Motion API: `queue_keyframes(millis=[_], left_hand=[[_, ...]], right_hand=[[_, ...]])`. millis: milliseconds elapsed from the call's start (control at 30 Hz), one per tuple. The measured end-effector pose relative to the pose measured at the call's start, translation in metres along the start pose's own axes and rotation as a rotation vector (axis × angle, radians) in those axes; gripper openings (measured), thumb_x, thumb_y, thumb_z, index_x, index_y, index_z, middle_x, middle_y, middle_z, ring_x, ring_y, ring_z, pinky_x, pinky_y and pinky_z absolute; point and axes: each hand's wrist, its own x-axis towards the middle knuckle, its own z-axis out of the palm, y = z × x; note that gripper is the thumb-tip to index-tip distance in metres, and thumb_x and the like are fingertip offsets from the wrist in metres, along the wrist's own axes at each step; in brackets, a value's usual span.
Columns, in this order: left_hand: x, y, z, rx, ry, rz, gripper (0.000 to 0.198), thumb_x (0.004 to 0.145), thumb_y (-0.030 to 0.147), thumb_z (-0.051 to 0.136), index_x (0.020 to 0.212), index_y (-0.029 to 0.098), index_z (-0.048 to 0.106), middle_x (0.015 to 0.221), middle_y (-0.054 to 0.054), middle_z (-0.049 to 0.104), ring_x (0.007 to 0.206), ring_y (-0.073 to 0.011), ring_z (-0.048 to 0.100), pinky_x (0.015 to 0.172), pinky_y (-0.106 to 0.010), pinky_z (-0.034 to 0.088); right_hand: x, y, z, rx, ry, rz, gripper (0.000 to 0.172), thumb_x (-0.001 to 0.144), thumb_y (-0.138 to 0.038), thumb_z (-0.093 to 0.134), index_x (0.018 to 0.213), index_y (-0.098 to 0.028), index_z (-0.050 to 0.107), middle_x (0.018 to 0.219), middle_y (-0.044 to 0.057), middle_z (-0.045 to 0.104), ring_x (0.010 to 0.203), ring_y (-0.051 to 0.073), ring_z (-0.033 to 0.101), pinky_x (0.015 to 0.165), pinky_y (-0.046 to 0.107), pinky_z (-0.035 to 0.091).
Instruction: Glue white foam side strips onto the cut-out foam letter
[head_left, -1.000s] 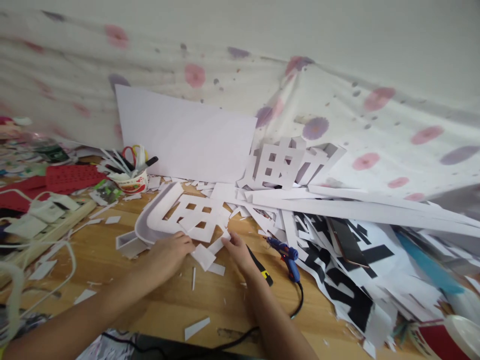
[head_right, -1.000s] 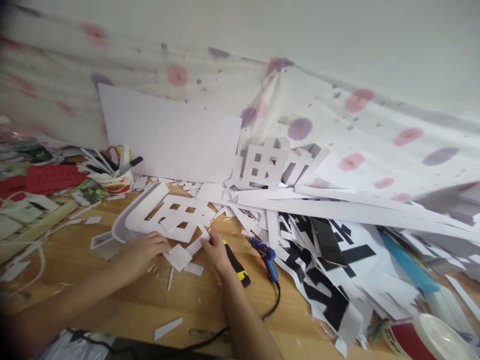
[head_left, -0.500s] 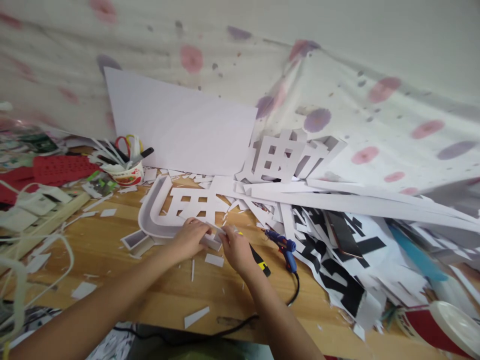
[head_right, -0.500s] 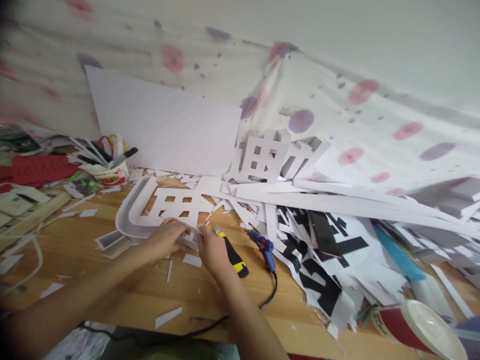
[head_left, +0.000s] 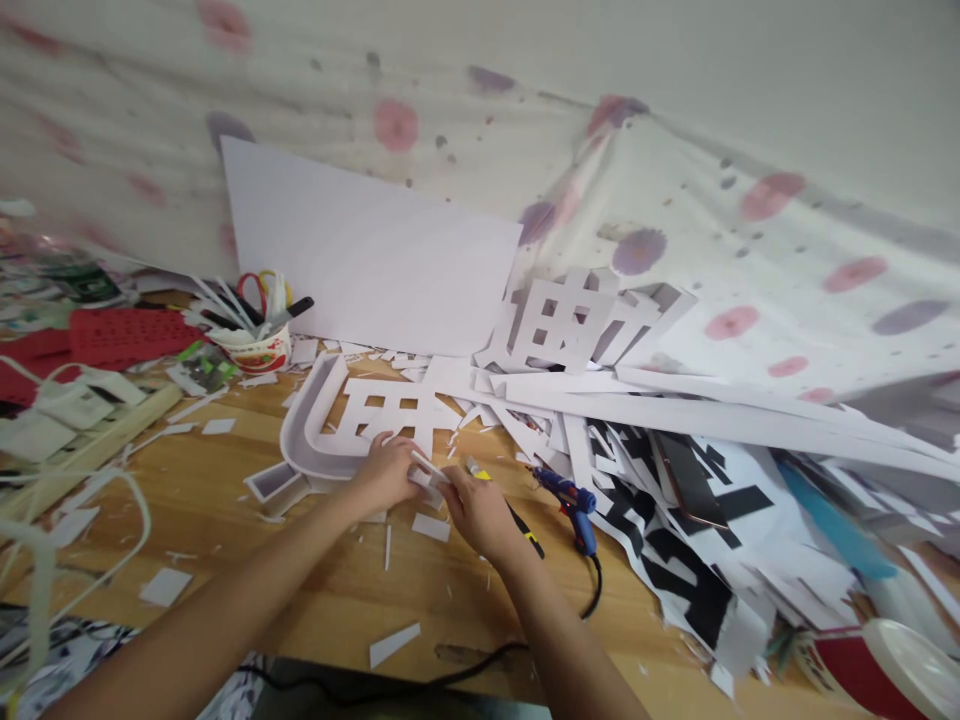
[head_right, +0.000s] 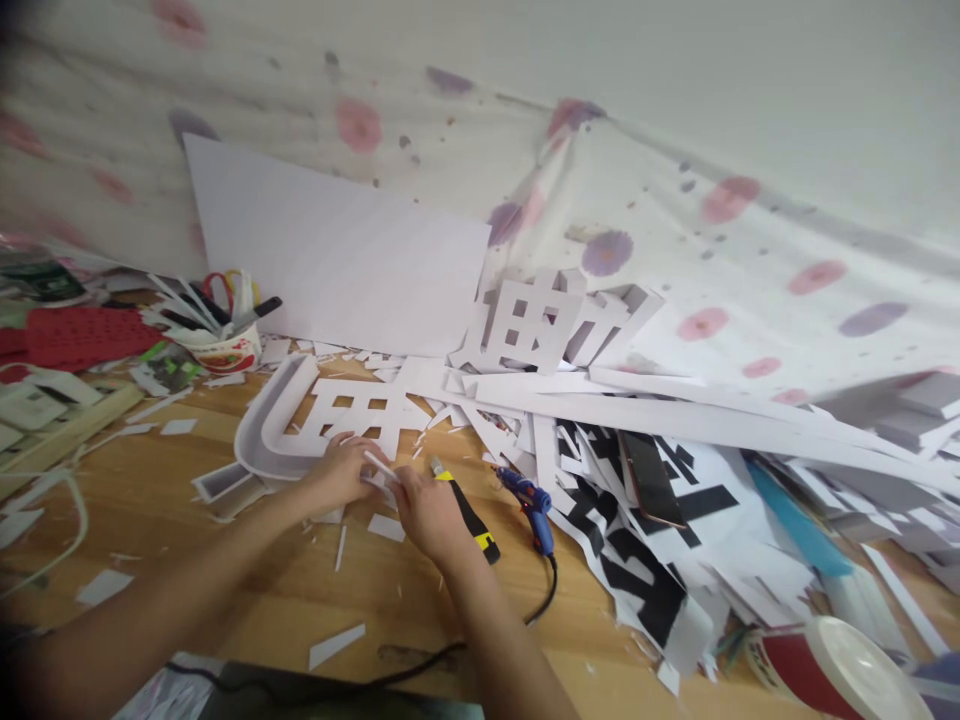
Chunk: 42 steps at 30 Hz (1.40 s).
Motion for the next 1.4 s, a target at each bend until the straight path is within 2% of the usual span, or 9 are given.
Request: queue_keyframes(millis=[167,233,400,533,733,833,900,1100,1400], left_hand=[[-0.004,-0.007,-0.013,-0.304,-0.047,-0.064,0.05,0.059,0.026,0.069,0.104,0.019,0.048,0.099,-0.007,0.066,0.094,-0.0212,0.059,0.086,-0.037,0.041],[-0.006,-0.01,-0.021,-0.38,-0.059,-0.021,0.057,0.06,0.027,0.069,0.109,0.019,0.041,0.104,-0.008,0.064,0.099,-0.021,0.058,0.085,-0.035,0.042],[-0.004,-0.007,-0.025,-0.181,-0.088,0.111,0.065,0.059,0.021,0.066,0.117,0.019,0.038,0.1,-0.005,0.066,0.117,-0.0258,0.043,0.098,-0.04,0.03],[0.001,0.001,-0.023,-0.103,-0.136,0.105,0.065,0.06,0.016,0.062,0.12,0.019,0.04,0.093,-0.003,0.067,0.112,-0.023,0.047,0.093,-0.032,0.035],[0.005,0.014,-0.033,0.022,-0.219,0.159,0.062,0.061,0.011,0.058,0.12,0.022,0.043,0.089,-0.001,0.067,0.1,-0.0221,0.053,0.084,-0.029,0.039],[0.007,0.019,-0.035,0.08,-0.241,0.182,0.062,0.061,0.008,0.056,0.12,0.022,0.043,0.085,-0.002,0.066,0.099,-0.0235,0.053,0.078,-0.029,0.04],[0.008,0.022,-0.035,0.111,-0.242,0.189,0.063,0.061,0.007,0.056,0.121,0.022,0.043,0.083,-0.002,0.065,0.098,-0.0243,0.053,0.077,-0.029,0.04],[0.006,0.027,-0.036,0.17,-0.269,0.208,0.057,0.067,0.008,0.054,0.122,0.02,0.041,0.094,-0.007,0.063,0.1,-0.0238,0.053,0.077,-0.029,0.042],[0.008,0.027,-0.027,0.301,-0.247,0.271,0.061,0.063,0.004,0.054,0.121,0.019,0.041,0.106,-0.009,0.063,0.106,-0.0236,0.052,0.084,-0.03,0.041]], right_hand=[[-0.001,0.005,-0.001,0.007,-0.044,0.034,0.016,0.09,-0.02,0.038,0.089,-0.019,0.054,0.073,0.003,0.064,0.063,0.015,0.057,0.056,0.022,0.03],[0.0,0.007,-0.001,0.018,-0.041,0.02,0.016,0.089,-0.019,0.039,0.09,-0.018,0.055,0.076,0.004,0.064,0.066,0.015,0.058,0.058,0.023,0.031],[0.004,0.0,0.003,0.056,-0.025,-0.058,0.019,0.091,-0.027,0.039,0.091,-0.02,0.057,0.075,0.004,0.064,0.066,0.016,0.058,0.059,0.023,0.033],[0.001,-0.004,0.01,0.078,0.022,0.003,0.021,0.091,-0.029,0.038,0.086,-0.02,0.057,0.068,0.002,0.061,0.06,0.015,0.056,0.057,0.022,0.031],[-0.005,-0.001,0.014,0.098,0.015,0.004,0.018,0.089,-0.027,0.038,0.082,-0.02,0.053,0.068,0.003,0.062,0.059,0.016,0.056,0.054,0.024,0.032],[-0.006,-0.001,0.018,0.176,-0.005,0.023,0.01,0.084,-0.027,0.047,0.091,-0.021,0.051,0.073,0.003,0.064,0.065,0.017,0.059,0.057,0.024,0.036],[-0.008,-0.001,0.024,0.264,0.007,0.088,0.02,0.079,-0.023,0.053,0.098,-0.021,0.048,0.079,0.003,0.065,0.07,0.018,0.061,0.061,0.024,0.039],[-0.012,-0.002,0.041,0.399,0.102,0.282,0.019,0.077,-0.018,0.054,0.094,-0.021,0.047,0.08,0.003,0.065,0.073,0.017,0.062,0.064,0.025,0.042],[-0.013,-0.008,0.046,0.272,0.119,0.295,0.012,0.076,-0.012,0.052,0.085,-0.02,0.049,0.073,0.002,0.062,0.068,0.016,0.059,0.06,0.023,0.04]])
